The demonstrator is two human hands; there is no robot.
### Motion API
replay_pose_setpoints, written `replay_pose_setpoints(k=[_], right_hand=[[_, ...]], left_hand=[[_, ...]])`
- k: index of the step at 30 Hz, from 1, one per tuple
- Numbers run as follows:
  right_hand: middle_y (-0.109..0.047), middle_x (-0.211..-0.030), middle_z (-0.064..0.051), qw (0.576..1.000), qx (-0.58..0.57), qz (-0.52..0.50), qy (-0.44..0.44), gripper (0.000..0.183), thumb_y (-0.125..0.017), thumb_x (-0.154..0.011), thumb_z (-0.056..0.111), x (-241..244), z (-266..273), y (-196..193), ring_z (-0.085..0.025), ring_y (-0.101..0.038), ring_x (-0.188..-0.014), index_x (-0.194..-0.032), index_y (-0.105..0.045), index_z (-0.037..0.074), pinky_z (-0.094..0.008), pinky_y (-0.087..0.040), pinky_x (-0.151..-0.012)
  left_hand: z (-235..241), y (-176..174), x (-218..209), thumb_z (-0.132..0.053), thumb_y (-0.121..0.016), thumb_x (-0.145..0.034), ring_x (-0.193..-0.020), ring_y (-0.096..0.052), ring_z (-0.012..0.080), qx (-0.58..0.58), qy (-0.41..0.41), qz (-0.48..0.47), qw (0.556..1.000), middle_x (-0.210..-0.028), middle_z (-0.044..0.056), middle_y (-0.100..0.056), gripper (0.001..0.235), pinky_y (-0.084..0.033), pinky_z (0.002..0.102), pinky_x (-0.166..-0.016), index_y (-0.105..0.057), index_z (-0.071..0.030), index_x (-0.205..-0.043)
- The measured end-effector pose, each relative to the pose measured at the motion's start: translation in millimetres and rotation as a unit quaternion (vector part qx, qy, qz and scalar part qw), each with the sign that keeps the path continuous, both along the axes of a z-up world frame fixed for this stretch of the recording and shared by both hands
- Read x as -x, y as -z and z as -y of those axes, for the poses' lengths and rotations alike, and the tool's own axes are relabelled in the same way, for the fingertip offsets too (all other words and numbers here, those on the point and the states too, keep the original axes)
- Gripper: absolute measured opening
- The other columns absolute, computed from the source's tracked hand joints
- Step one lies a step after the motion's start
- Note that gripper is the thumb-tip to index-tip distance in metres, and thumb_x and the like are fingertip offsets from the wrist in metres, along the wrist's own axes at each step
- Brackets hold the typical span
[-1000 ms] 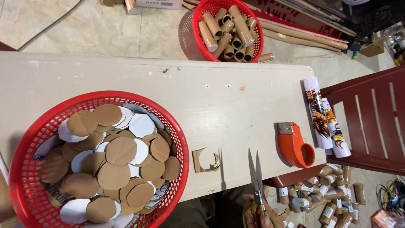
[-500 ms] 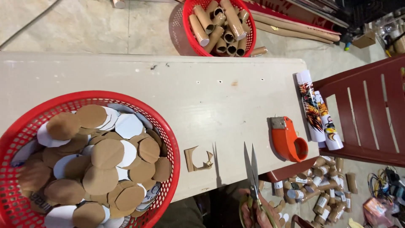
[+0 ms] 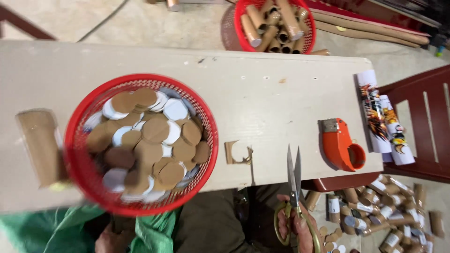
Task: Cut cardboard into circular shapes using scissors.
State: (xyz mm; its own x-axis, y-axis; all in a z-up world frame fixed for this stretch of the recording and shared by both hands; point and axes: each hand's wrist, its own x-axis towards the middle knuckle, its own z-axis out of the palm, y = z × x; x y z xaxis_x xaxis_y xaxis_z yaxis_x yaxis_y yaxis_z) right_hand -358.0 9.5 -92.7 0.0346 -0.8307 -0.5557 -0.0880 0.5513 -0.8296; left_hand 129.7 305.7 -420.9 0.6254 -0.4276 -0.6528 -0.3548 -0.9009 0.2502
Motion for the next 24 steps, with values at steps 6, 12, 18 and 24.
replay_pose_setpoints(k=[6,12,18,24], right_hand=[[-0.056,-0.077,-0.006,0.994,0.03,0.046,-0.092,0.115,-0.056,-0.073,0.088,5,-13,-13,-0.017,-0.053,-0.06,-0.14,-0.049,-0.005,-0.034,-0.043,-0.05],[-0.051,-0.085,-0.004,0.989,0.009,0.088,-0.118,0.121,-0.061,-0.07,0.094,21,-17,-9,-0.019,-0.049,-0.07,-0.144,-0.046,-0.002,-0.036,-0.042,-0.061],[-0.047,-0.086,-0.005,0.99,0.059,0.07,-0.105,0.122,-0.061,-0.073,0.096,7,-24,-28,-0.019,-0.046,-0.072,-0.143,-0.047,-0.003,-0.038,-0.041,-0.064],[-0.049,-0.083,-0.005,0.993,0.057,0.08,-0.068,0.118,-0.059,-0.07,0.094,10,-32,-28,-0.019,-0.048,-0.069,-0.141,-0.047,0.0,-0.036,-0.042,-0.059]], left_hand=[[-6,-156,7,-0.036,-0.075,-0.077,-0.106,-0.07,0.0406,0.117,-0.125,0.048,0.984,-0.111,0.024,-0.075,0.058,-0.055,0.05,-0.091,-0.071,-0.006,-0.127],[-34,-199,22,-0.013,-0.073,-0.081,-0.1,-0.066,0.0213,0.351,-0.259,-0.002,0.9,-0.113,0.011,-0.072,0.049,-0.054,0.036,-0.086,-0.065,-0.003,-0.128],[-34,-233,14,-0.012,-0.081,-0.082,-0.096,-0.069,0.0163,0.45,-0.325,-0.083,0.828,-0.11,0.005,-0.074,0.042,-0.058,0.031,-0.084,-0.071,-0.002,-0.122],[10,-367,43,-0.001,-0.075,-0.086,-0.097,-0.07,0.0189,0.462,-0.33,-0.113,0.815,-0.115,0.01,-0.072,0.043,-0.058,0.034,-0.087,-0.065,0.0,-0.128]])
